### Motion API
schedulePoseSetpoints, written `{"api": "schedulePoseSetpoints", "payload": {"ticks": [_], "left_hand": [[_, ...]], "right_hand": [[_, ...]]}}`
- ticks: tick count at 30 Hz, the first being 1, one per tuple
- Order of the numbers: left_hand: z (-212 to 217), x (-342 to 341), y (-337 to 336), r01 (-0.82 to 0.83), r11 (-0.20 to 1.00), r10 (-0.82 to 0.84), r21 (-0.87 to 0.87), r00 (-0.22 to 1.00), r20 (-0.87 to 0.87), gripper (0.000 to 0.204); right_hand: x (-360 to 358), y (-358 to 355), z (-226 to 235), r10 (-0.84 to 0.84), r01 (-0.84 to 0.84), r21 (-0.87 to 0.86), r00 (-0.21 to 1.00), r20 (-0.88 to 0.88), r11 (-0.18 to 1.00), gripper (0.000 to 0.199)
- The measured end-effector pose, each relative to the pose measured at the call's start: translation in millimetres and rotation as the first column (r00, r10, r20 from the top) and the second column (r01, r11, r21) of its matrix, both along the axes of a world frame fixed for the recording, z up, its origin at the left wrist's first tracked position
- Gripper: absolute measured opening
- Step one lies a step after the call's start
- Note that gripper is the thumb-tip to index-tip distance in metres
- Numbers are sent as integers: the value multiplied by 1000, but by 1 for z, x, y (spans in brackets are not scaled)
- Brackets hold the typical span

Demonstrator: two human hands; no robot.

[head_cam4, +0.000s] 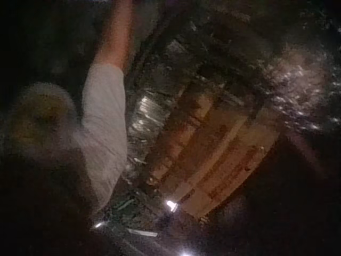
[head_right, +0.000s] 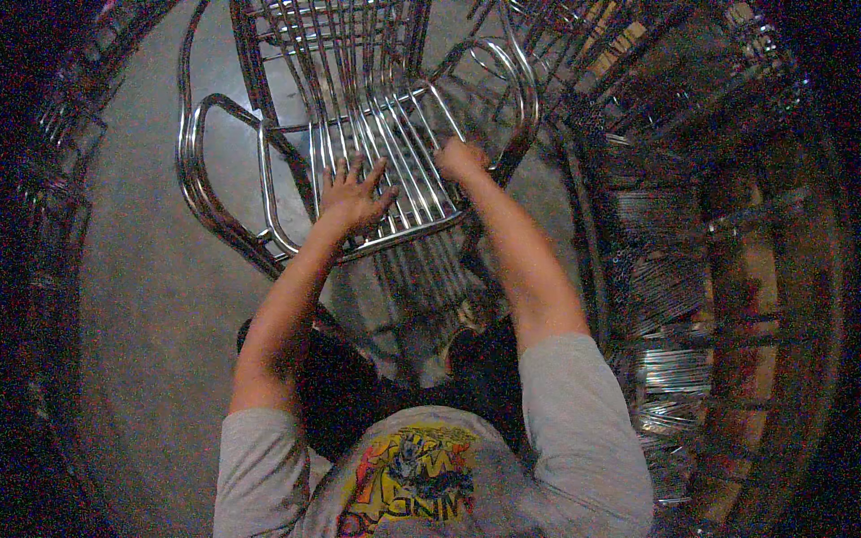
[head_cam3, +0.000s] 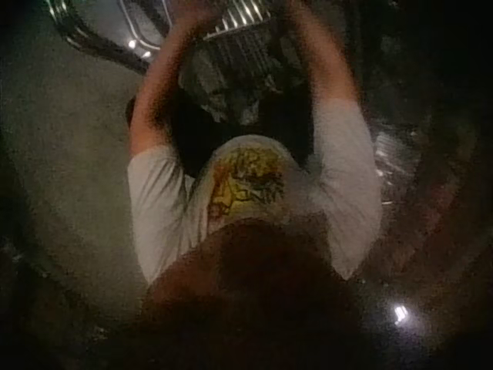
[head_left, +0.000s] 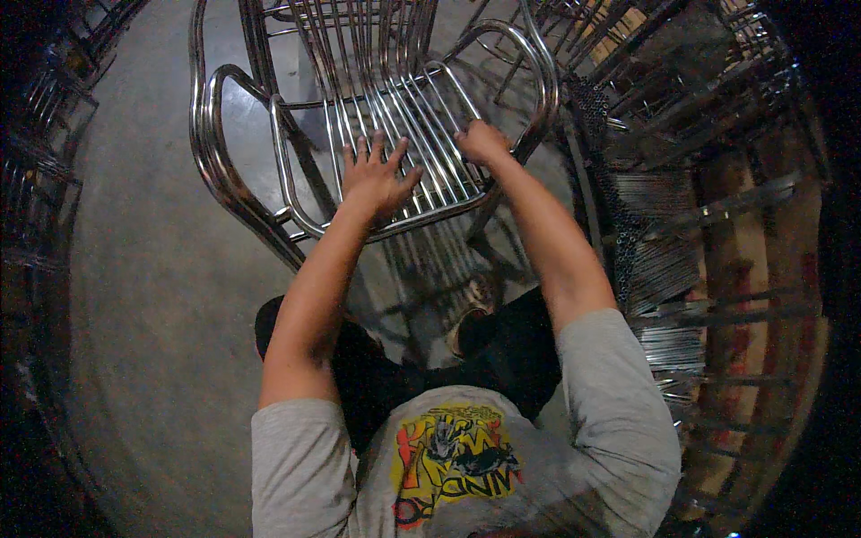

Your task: The person assembles a metal chair by inserting metal rods into the seat frame. They then lift the chair, move it to a stack, and pick up another chair frame to begin the process again.

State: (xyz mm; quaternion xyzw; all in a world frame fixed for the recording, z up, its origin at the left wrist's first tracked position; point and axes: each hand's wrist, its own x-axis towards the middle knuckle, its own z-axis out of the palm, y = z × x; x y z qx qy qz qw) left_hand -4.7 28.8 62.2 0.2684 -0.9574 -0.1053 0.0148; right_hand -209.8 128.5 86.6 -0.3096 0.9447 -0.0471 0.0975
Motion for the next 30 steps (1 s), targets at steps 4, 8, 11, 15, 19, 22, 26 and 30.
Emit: {"api": "schedulePoseSetpoints", "payload": {"ticks": [4,8,11,15,19,22,26,30], "left_hand": [[4,2,-1,4,1000,-4,25,1000,-26,76],[3,4,1,8,1000,-6,25,997,-79,72],[0,3,2,7,1000,-5,14,996,-92,71],[-1,2,1,-4,1000,5,19,998,-58,74],[2,1,-2,-5,999,7,44,999,-41,75],[3,3,-3,-7,999,10,40,998,-61,78],[3,4,-3,13,1000,-11,20,996,-84,77],[1,7,1,14,998,-6,53,991,-136,71]], "right_hand": [[-4,-1,-8,40,-40,1,998,-53,999,45],[-15,0,-13,66,-64,-37,997,50,997,44],[-17,2,-17,70,-67,-74,997,29,995,41],[-11,5,-15,60,-59,-101,998,1,993,37],[-12,2,-3,123,-125,21,989,78,992,35],[-20,-2,4,202,-216,78,967,154,973,34],[-27,-2,0,318,-317,-45,948,31,947,35],[-18,6,-13,220,-220,-71,975,2,973,36]]}}
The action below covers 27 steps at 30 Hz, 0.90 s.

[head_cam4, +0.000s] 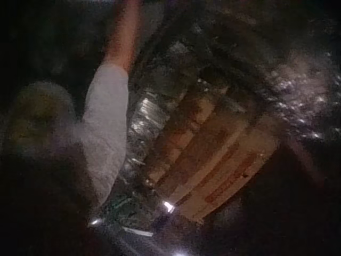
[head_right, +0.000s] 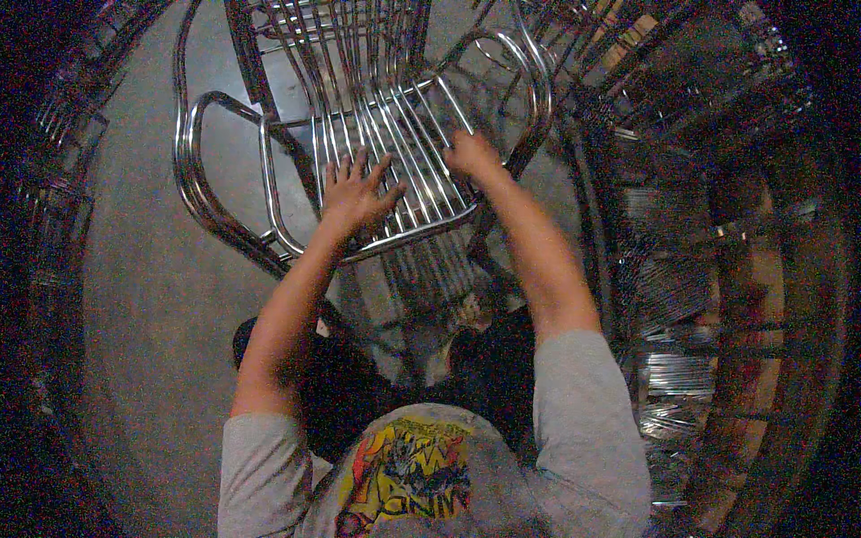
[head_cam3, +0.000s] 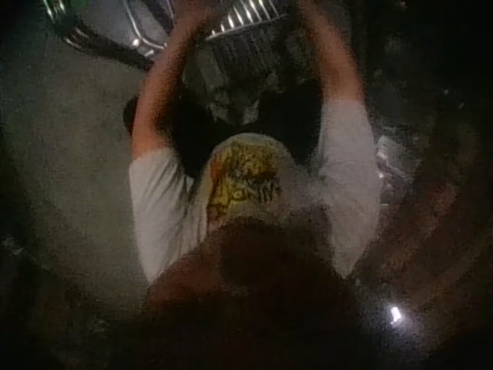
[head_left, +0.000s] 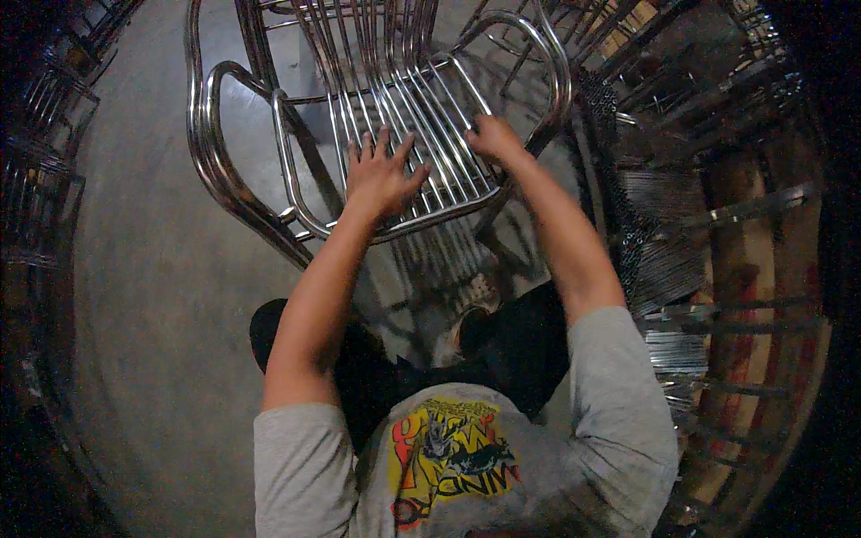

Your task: The person assembles a metal chair by inserting metal rods into the seat frame. They then lift the chair, move it to a stack, and pick up another chair frame to begin the process again.

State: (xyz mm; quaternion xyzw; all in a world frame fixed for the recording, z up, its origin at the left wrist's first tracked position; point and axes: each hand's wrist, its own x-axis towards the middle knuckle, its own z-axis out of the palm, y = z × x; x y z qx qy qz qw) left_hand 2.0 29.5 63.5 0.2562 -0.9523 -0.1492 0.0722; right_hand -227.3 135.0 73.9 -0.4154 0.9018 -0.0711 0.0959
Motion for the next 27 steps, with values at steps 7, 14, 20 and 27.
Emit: {"api": "schedulePoseSetpoints", "payload": {"ticks": [7,14,20,27], "left_hand": [[3,1,-3,-7,1000,7,-9,1000,-17,68],[-5,-3,-5,17,997,-14,73,999,-35,65],[-36,-25,-42,141,939,-127,-313,990,66,65],[-47,-36,-67,133,951,-136,-280,991,10,69]], "right_hand": [[4,6,13,153,-150,107,988,-25,983,32],[53,99,68,67,-89,-265,994,-90,960,34],[142,381,52,-692,597,-699,693,203,394,39],[315,771,13,-945,542,-826,-324,-37,-153,44]]}}
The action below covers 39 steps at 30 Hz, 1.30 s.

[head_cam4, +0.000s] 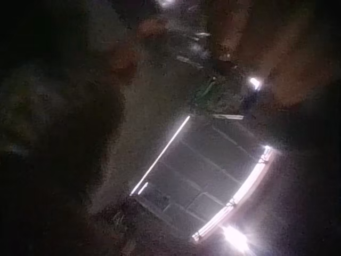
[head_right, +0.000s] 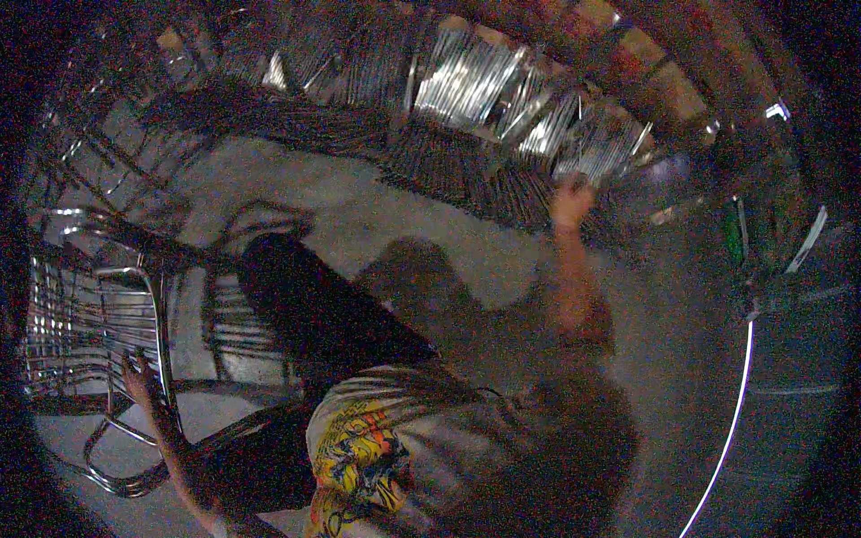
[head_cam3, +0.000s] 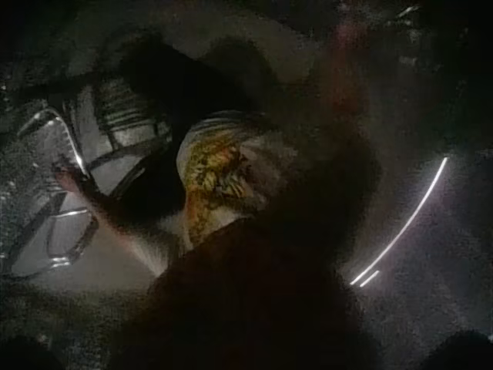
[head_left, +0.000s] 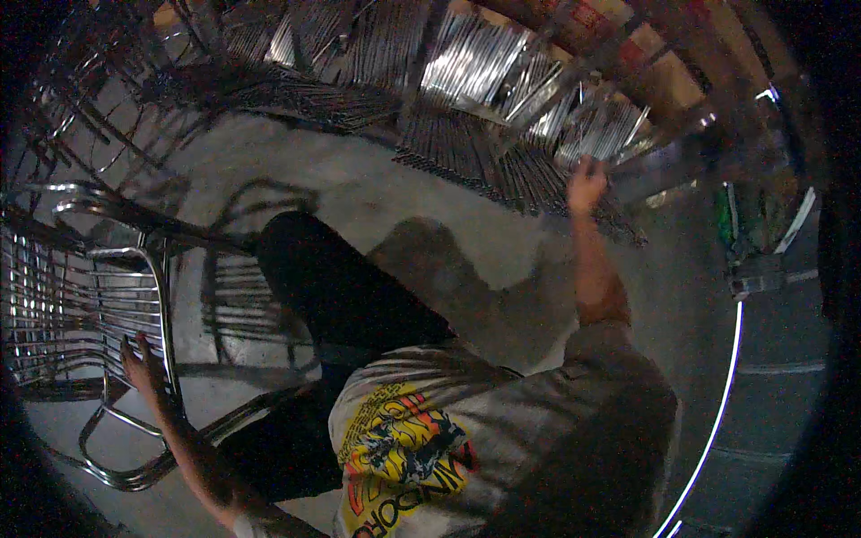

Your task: The person assembles a metal chair by inserting metal rods into the seat frame. They then lift the chair, move it to a stack, and pick up another chair frame to begin the process again.

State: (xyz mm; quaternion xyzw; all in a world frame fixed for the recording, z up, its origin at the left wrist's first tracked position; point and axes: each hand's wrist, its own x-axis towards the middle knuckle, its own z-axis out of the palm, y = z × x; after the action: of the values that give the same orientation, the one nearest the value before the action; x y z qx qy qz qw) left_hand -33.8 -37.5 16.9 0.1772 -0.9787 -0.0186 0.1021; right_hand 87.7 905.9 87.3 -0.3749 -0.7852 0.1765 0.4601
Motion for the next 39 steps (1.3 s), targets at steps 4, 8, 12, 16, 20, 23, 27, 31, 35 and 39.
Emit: {"api": "schedulePoseSetpoints", "payload": {"ticks": [4,8,12,16,20,23,27,31,35,39], "left_hand": [[14,16,3,-27,949,51,315,996,-69,67],[20,45,-7,-19,923,47,383,997,-65,59],[14,68,-19,170,983,-179,-66,969,-170,58],[10,83,-17,3,996,-14,-89,992,-124,53],[10,90,-13,216,963,-241,-162,958,-155,52],[8,90,-14,175,983,-182,-57,973,-145,50],[5,85,-11,156,980,-132,120,974,-184,50],[10,80,1,126,989,-107,80,973,-204,52],[14,78,3,-92,915,110,392,994,-24,56],[1,77,-10,147,926,-93,347,981,-169,63]], "right_hand": [[111,180,-52,-528,567,43,734,427,823,43],[194,268,-104,-204,333,-26,637,743,943,38],[218,278,-150,-155,244,34,496,854,969,38],[209,272,-177,-195,163,144,359,913,976,38],[205,267,-185,-251,13,253,169,953,967,38],[204,259,-181,-221,215,158,312,924,964,38],[203,250,-172,-273,281,146,493,826,949,27],[212,262,-168,-286,308,161,420,861,938,33],[224,283,-156,-316,302,123,752,579,945,43],[190,286,-81,-486,489,121,872,-49,864,50]]}}
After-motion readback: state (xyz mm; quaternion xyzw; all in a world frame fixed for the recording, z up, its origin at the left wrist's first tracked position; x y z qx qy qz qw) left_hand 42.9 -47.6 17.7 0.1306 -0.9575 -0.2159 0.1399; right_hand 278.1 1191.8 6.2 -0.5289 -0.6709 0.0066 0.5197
